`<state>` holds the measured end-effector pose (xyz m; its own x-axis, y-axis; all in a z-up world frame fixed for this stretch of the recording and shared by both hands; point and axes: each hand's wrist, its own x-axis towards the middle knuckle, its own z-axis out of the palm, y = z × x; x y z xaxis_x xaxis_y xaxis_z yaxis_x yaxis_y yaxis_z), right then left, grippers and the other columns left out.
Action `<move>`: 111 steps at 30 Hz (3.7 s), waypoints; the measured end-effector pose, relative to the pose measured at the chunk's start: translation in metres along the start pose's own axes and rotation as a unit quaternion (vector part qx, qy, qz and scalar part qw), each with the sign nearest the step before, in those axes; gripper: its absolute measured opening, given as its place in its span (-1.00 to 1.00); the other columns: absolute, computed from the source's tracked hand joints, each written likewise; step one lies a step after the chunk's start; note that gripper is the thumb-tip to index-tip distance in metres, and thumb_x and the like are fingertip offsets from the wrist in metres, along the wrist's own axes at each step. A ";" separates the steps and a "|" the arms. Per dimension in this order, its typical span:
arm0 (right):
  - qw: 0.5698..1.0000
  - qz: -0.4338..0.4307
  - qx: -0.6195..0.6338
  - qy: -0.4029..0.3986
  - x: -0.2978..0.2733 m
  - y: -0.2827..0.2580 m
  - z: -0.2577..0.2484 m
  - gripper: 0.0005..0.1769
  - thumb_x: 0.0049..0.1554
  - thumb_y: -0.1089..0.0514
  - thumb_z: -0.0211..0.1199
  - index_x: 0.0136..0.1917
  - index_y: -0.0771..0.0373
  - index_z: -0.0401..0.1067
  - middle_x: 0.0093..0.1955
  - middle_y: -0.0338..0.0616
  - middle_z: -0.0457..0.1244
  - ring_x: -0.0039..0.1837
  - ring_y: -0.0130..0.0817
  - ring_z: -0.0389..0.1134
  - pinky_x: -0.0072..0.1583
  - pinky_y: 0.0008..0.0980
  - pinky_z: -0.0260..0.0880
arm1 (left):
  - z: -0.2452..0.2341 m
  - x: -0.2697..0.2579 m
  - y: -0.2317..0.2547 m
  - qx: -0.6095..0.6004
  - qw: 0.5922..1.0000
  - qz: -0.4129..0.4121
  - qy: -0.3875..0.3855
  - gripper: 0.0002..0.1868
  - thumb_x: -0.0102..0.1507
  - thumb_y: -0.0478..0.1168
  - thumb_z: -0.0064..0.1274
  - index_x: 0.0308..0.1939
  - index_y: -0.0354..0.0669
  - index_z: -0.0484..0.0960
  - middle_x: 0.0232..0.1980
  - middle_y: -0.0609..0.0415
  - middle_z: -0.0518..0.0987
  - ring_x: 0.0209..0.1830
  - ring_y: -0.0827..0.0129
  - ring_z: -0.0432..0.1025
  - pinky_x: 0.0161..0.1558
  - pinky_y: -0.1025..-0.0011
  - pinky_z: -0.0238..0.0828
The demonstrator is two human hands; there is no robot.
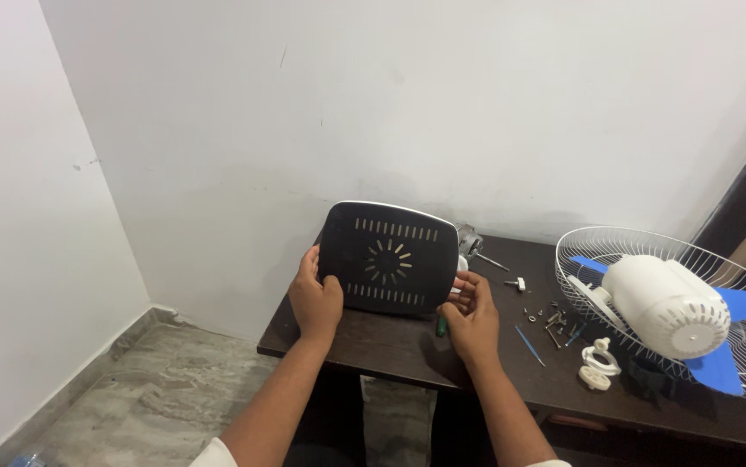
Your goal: The person disassembles an electric fan by removing screws from the rear housing using a screwdriver, then separates the housing to expose the motor and internal components. The person handles the motor and wires while the fan parts remain on the table.
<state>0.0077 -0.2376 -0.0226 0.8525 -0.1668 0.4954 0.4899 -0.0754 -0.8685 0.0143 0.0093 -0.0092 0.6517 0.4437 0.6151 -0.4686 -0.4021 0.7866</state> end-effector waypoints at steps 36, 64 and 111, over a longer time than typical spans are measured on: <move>0.993 0.038 0.114 0.005 -0.003 0.010 -0.015 -0.73 0.17 0.22 0.29 0.15 0.27 0.49 -0.30 -0.44 0.26 -0.30 -0.69 0.15 -0.23 -0.61 0.08 | 0.013 0.010 -0.048 -0.200 0.968 -0.130 0.083 -0.12 0.47 0.29 -0.62 0.07 -0.47 0.58 0.12 -0.23 0.64 0.17 0.07 0.54 0.27 0.23 0.40; 0.897 0.012 0.364 0.251 -0.100 -0.055 -0.122 -0.69 0.21 0.21 0.22 0.21 0.13 0.26 0.05 -0.25 0.32 0.02 -0.40 0.39 0.05 -0.30 0.39 | 0.009 0.005 -0.028 -0.001 0.989 -0.136 -0.057 -0.51 0.40 -0.01 0.01 0.11 -0.46 0.59 -0.01 -0.19 0.65 -0.01 0.19 0.53 0.07 0.27 0.38; 0.661 -0.205 -0.589 0.417 -0.086 -0.030 -0.283 -0.67 0.40 0.29 0.17 -0.22 0.44 0.45 -0.23 0.16 0.30 -0.11 0.02 0.38 -0.02 -0.02 0.36 | 0.015 0.004 -0.022 -0.002 0.990 -0.137 -0.039 -0.51 0.23 -0.10 0.16 0.12 -0.38 0.54 -0.01 -0.13 0.69 -0.07 0.24 0.61 -0.02 0.32 0.50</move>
<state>-0.1318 -0.4990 -0.0446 0.0553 -0.3416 0.9382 -0.2521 -0.9140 -0.3179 0.0363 0.0079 -0.0244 0.7986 0.4719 0.3735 -0.2708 -0.2723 0.9233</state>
